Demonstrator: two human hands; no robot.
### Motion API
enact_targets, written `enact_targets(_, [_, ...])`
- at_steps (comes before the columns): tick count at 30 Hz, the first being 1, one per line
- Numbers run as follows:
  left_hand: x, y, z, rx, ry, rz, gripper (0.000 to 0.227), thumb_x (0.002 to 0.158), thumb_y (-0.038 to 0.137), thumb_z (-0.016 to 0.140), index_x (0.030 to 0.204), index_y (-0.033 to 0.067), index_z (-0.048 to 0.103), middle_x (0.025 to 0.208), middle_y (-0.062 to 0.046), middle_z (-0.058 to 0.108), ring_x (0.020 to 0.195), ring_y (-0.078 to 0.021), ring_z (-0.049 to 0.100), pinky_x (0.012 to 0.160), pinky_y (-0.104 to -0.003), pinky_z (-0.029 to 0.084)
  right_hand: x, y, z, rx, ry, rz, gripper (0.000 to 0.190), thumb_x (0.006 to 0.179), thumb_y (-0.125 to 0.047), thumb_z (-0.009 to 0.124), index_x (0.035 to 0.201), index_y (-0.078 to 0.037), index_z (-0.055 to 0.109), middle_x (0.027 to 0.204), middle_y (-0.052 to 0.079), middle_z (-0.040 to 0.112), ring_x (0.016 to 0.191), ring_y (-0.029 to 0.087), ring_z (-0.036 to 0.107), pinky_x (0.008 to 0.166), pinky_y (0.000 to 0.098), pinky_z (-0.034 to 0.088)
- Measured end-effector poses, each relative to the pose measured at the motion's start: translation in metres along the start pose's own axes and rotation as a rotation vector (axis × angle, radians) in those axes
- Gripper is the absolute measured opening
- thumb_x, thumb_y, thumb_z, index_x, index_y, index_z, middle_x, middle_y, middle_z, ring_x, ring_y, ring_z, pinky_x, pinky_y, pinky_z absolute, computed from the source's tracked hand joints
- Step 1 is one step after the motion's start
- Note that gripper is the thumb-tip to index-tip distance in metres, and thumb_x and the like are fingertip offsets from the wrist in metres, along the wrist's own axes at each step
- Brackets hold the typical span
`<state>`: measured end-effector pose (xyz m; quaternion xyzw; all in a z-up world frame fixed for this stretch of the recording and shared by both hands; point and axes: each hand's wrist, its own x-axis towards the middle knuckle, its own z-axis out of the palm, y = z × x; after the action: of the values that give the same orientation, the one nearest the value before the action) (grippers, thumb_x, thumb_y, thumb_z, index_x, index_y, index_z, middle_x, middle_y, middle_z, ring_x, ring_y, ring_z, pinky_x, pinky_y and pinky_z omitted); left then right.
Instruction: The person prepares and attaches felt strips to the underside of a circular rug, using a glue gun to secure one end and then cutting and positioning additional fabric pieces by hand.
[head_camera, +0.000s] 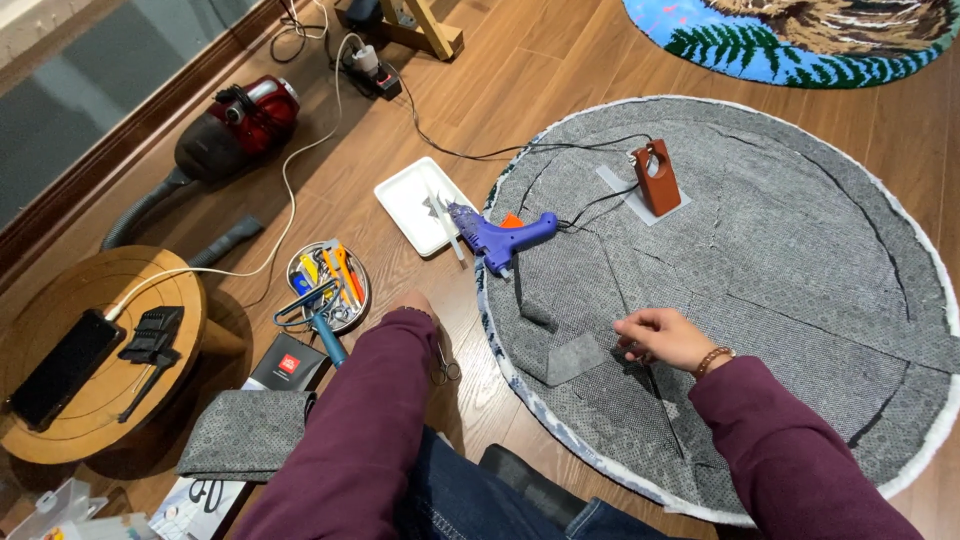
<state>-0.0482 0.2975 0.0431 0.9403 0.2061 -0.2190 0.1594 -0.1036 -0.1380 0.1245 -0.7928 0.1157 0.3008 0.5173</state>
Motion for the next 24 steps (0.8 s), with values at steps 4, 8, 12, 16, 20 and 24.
enact_targets(4, [0.019, -0.005, 0.015, -0.004, -0.019, -0.004, 0.053, 0.087, 0.036, 0.083, 0.127, 0.0026, 0.071, 0.136, -0.018, 0.07, 0.134, -0.0336, 0.063, 0.114, -0.048, 0.048, 0.013, 0.009, 0.006, -0.021, -0.019, 0.025, 0.035, 0.103, -0.027, 0.069, 0.117, 0.005, 0.075, 0.109, 0.028, 0.077, 0.084, 0.031, 0.079, 0.068, 0.0338, 0.059])
enact_targets(8, [0.033, -0.008, 0.028, 0.002, -0.035, -0.002, 0.055, 0.087, 0.035, 0.083, 0.128, 0.0011, 0.07, 0.138, -0.018, 0.069, 0.134, -0.0341, 0.062, 0.113, -0.048, 0.049, 0.011, 0.015, 0.001, 0.014, 0.0, 0.049, 0.04, 0.101, -0.028, 0.071, 0.122, 0.006, 0.073, 0.111, 0.026, 0.078, 0.088, 0.029, 0.079, 0.07, 0.0333, 0.06])
enact_targets(12, [0.041, -0.012, 0.038, 0.007, -0.046, -0.005, 0.056, 0.086, 0.033, 0.083, 0.129, -0.0004, 0.069, 0.14, -0.018, 0.067, 0.134, -0.0346, 0.062, 0.113, -0.047, 0.049, 0.013, 0.035, -0.012, 0.09, 0.056, 0.039, 0.038, 0.1, -0.027, 0.072, 0.119, 0.007, 0.072, 0.106, 0.026, 0.077, 0.089, 0.031, 0.078, 0.07, 0.0345, 0.061])
enact_targets(16, [0.04, 0.0, 0.034, 0.007, -0.046, 0.009, 0.057, 0.085, 0.032, 0.083, 0.129, -0.0014, 0.068, 0.141, -0.018, 0.067, 0.135, -0.0349, 0.062, 0.112, -0.047, 0.049, -0.014, 0.039, -0.032, 0.097, 0.129, 0.049, 0.035, 0.098, -0.027, 0.074, 0.117, 0.002, 0.076, 0.11, 0.022, 0.079, 0.091, 0.028, 0.077, 0.077, 0.0364, 0.06])
enact_targets(20, [0.02, 0.029, 0.009, -0.384, -0.001, 0.171, 0.026, 0.077, 0.019, 0.088, 0.098, 0.0065, 0.078, 0.099, -0.012, 0.078, 0.084, -0.0243, 0.077, 0.075, -0.038, 0.066, -0.045, 0.048, -0.054, 0.101, 0.199, 0.046, 0.035, 0.096, -0.028, 0.075, 0.116, 0.001, 0.076, 0.108, 0.021, 0.08, 0.091, 0.028, 0.076, 0.079, 0.0375, 0.06])
enact_targets(24, [-0.072, 0.099, -0.007, -0.928, -0.111, 0.39, 0.013, 0.081, 0.003, 0.082, 0.089, -0.0045, 0.075, 0.084, -0.025, 0.073, 0.072, -0.0288, 0.077, 0.063, -0.038, 0.069, -0.067, 0.056, -0.063, 0.009, 0.239, -0.006, 0.032, 0.096, -0.025, 0.075, 0.115, 0.002, 0.076, 0.102, 0.021, 0.08, 0.087, 0.029, 0.076, 0.079, 0.0396, 0.062])
